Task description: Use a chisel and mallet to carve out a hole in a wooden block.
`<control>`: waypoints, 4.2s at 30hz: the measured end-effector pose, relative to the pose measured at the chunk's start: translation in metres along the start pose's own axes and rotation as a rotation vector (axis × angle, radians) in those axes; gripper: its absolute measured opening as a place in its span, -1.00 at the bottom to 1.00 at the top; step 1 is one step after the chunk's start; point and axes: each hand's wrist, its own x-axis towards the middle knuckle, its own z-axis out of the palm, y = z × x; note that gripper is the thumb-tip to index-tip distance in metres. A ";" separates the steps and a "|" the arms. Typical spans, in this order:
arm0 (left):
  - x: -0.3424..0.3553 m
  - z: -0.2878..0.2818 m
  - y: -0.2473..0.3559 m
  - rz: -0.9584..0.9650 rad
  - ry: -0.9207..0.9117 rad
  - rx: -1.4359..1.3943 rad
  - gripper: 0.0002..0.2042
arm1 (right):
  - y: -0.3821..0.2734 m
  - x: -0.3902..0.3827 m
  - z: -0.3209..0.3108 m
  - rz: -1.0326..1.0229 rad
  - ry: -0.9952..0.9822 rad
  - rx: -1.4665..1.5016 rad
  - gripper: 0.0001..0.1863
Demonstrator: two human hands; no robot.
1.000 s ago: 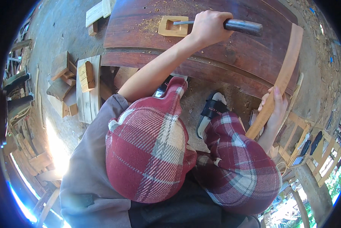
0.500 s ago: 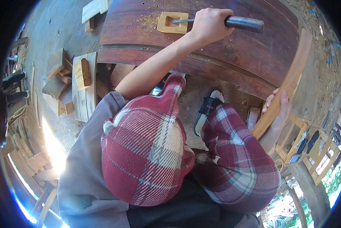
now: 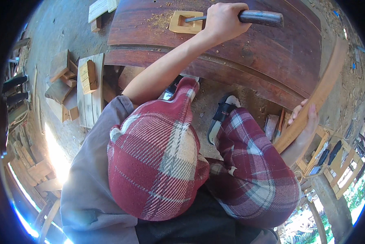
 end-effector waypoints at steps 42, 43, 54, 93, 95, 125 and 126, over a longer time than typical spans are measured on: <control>0.004 -0.017 0.018 -0.101 -0.131 -0.022 -0.87 | 0.027 0.019 0.053 -0.067 -0.065 -0.123 -0.63; 0.002 -0.017 0.015 -0.106 -0.128 -0.015 -0.87 | 0.037 0.020 0.067 -0.108 -0.155 -0.358 -0.60; 0.003 -0.016 0.007 -0.104 -0.135 0.034 -0.90 | 0.038 0.025 0.056 0.065 -0.228 -0.142 -0.58; -0.004 -0.019 -0.002 -0.086 -0.046 0.069 -0.84 | 0.018 0.012 0.050 0.143 -0.095 -0.063 -0.55; -0.005 -0.015 -0.005 -0.089 -0.037 0.036 -0.83 | 0.014 0.011 0.050 0.141 -0.081 -0.107 -0.55; 0.002 -0.032 0.013 -0.143 -0.070 -0.088 -0.79 | 0.012 0.015 0.071 -0.088 -0.160 -0.395 -0.64; 0.001 -0.032 0.010 -0.142 -0.081 -0.072 -0.80 | 0.016 0.014 0.075 -0.038 -0.152 -0.316 -0.64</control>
